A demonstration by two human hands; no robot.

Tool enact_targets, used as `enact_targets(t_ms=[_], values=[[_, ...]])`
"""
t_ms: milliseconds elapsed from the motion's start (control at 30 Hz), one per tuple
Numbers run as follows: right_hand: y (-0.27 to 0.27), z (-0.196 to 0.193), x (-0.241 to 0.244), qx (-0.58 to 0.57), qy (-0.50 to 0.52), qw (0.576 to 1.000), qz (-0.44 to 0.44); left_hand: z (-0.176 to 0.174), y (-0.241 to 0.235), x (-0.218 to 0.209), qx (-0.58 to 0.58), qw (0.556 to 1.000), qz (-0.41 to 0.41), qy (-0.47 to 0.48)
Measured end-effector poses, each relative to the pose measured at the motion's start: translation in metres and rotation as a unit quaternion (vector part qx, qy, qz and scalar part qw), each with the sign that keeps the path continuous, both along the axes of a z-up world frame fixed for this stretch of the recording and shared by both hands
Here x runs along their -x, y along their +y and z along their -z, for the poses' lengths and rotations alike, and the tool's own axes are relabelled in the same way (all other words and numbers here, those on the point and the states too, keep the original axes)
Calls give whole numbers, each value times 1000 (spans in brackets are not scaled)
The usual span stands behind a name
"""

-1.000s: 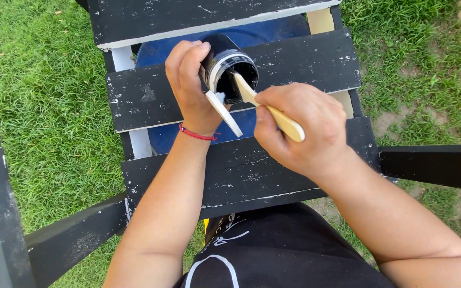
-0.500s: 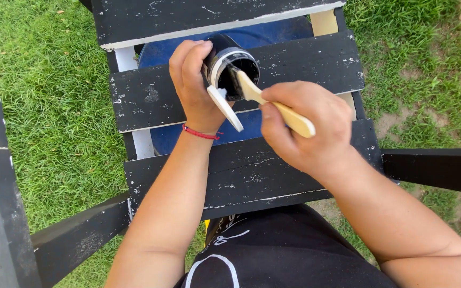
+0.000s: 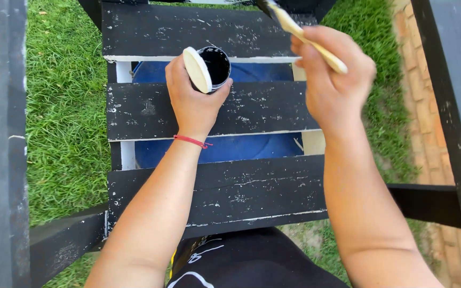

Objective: Painting a black wooden chair with a brush and a small can of paint in an outdoor area.

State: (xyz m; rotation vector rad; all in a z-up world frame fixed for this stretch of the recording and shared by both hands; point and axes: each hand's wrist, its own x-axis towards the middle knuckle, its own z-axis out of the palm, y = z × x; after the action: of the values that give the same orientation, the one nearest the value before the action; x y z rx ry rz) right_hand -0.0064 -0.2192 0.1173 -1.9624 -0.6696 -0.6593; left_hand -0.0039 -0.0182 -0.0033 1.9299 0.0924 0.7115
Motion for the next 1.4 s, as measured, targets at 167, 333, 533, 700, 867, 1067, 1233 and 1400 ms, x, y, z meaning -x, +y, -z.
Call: enact_targets(t_ms=[167,333,533,700,867,1067,1233,1400], values=[[19,32,-103,118,39,989,-83,-7,3,0,1,1000,0,-19],[37,67,-178,182,86,974,-100,-7,6,1,12,999,16,25],[56,79,-206,224,103,960,-134,-3,9,-2,0,999,25,33],[69,78,-210,261,150,951,-73,-1,8,-4,13,999,36,37],[68,89,-221,299,82,948,-68,0,8,-4,9,999,32,29],[64,74,-200,275,18,957,-93,2,8,-5,1,999,32,30],[64,62,-195,303,78,945,-95,2,8,-4,1,999,34,25],[73,82,-220,354,33,933,-61,2,8,-5,1,999,33,23]])
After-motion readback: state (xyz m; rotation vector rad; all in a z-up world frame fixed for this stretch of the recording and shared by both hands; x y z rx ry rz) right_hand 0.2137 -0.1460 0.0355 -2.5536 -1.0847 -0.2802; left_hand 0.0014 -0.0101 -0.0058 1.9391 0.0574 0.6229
